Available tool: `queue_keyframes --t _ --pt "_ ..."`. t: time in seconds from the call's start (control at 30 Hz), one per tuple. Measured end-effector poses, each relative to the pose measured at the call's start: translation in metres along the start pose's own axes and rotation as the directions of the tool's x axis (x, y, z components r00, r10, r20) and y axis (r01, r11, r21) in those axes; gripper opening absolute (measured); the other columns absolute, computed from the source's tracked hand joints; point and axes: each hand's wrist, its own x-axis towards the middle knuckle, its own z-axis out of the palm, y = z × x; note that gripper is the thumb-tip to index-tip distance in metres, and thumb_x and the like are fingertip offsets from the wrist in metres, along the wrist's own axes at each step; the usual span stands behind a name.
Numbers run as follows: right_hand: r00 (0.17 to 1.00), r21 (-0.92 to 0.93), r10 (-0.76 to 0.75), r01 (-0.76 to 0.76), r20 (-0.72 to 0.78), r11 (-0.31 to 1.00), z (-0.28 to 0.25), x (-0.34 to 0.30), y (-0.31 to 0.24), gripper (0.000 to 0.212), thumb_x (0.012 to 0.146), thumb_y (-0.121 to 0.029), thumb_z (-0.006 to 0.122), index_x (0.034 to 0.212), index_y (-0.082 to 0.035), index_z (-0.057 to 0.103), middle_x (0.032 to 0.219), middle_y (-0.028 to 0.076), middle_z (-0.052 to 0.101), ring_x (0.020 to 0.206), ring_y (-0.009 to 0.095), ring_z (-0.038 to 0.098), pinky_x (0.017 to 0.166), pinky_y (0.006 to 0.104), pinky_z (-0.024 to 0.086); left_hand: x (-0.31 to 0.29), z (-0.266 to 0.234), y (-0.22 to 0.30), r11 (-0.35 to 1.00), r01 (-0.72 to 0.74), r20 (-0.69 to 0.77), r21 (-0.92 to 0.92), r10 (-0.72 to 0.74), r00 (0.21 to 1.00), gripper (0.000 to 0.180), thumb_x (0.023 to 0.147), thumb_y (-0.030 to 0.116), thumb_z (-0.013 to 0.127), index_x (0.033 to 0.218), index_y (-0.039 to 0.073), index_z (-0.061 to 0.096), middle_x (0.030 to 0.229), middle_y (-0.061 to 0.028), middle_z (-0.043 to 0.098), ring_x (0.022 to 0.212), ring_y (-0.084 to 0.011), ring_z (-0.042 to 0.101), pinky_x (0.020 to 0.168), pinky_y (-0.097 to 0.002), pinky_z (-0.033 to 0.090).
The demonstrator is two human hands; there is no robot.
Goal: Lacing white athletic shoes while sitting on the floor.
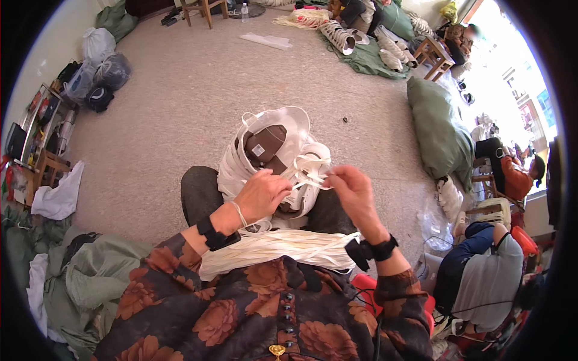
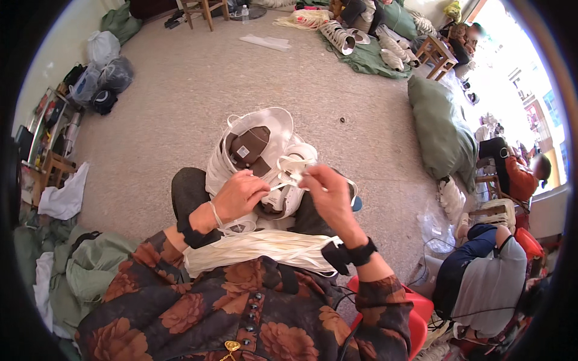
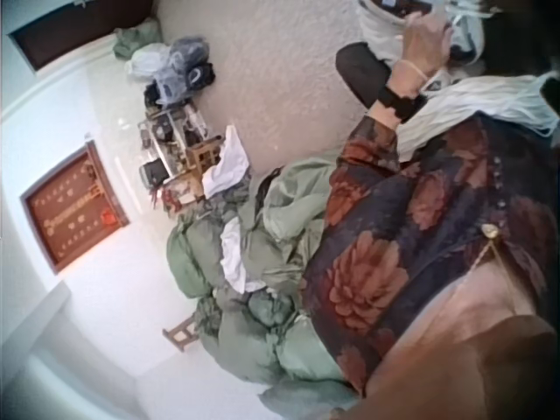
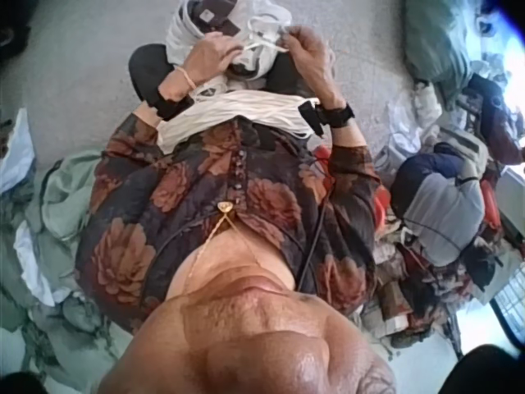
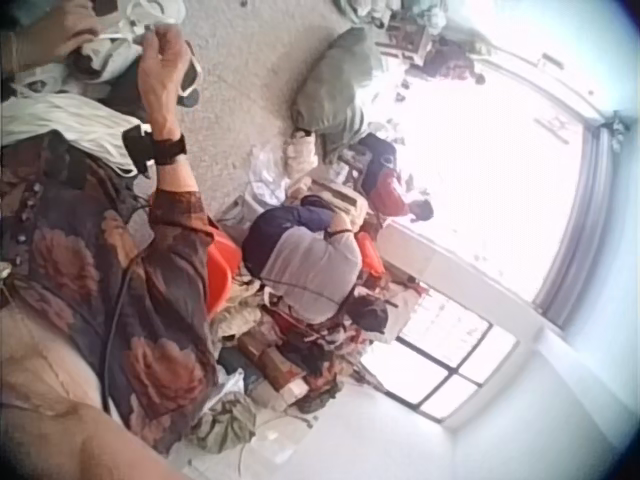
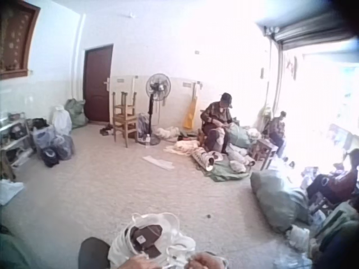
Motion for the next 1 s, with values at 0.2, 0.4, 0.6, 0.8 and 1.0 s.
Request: queue_keyframes --t 0.2,0.4,0.6,0.8,1.0 --pt "0.972 -0.066 -0.101 0.117 0.211 0.991 0.079 0.007 -0.004 0.013 0.096 -0.009 0.059 0.101 0.002 0.065 0.075 0.009 0.067 0.068 0.013 0.064 0.063 0.0283 0.05 -0.015 -0.042 0.034 0.966 0.153 -0.127 -0.21 -0.182 0.975 0.006 0.088 0.001 0.066 0.093 0.0 0.068 0.088 -0.0119 0.069 0.079 -0.0233 0.068 0.073 -0.0304 0.053" --pt "0.977 -0.13 0.02 0.007 0.212 0.991 0.076 0.002 -0.008 0.016 0.097 -0.011 0.058 0.1 0.002 0.067 0.071 0.01 0.065 0.062 0.014 0.063 0.057 0.0294 0.049 -0.03 -0.05 0.03 0.85 0.274 -0.12 -0.45 -0.362 0.924 0.01 0.094 0.003 0.061 0.098 -0.002 0.069 0.088 -0.0056 0.069 0.079 -0.0108 0.064 0.074 -0.0259 0.053" --pt "0.945 -0.242 -0.203 0.266 0.256 0.933 0.081 -0.001 -0.015 0.014 0.092 -0.006 0.059 0.099 0.003 0.067 0.078 0.019 0.065 0.071 0.033 0.065 0.064 0.0383 0.05 -0.02 -0.057 0.041 0.806 0.331 0.029 -0.491 -0.364 0.931 0.018 0.101 0.005 0.047 0.113 -0.002 0.058 0.085 -0.0081 0.068 0.078 -0.0124 0.065 0.074 -0.0263 0.053" --pt "0.927 -0.279 -0.264 0.337 0.268 0.899 0.078 -0.005 -0.019 0.012 0.089 -0.003 0.058 0.097 0.002 0.067 0.083 0.019 0.065 0.077 0.037 0.064 0.067 0.0416 0.05 -0.016 -0.058 0.041 0.823 0.321 0.041 -0.468 -0.343 0.938 0.012 0.101 0.006 0.047 0.107 -0.001 0.056 0.082 -0.0079 0.066 0.076 -0.0126 0.065 0.071 -0.027 0.054" --pt "0.89 -0.379 -0.347 0.443 0.297 0.812 0.058 -0.006 -0.018 0.015 0.089 -0.001 0.056 0.101 0.0 0.066 0.08 0.019 0.065 0.073 0.034 0.064 0.065 0.04 0.05 -0.005 -0.048 0.035 0.77 0.36 0.136 -0.527 -0.341 0.93 0.011 0.1 0.005 0.049 0.107 0.0 0.057 0.086 -0.0076 0.067 0.079 -0.0114 0.065 0.073 -0.0257 0.053"
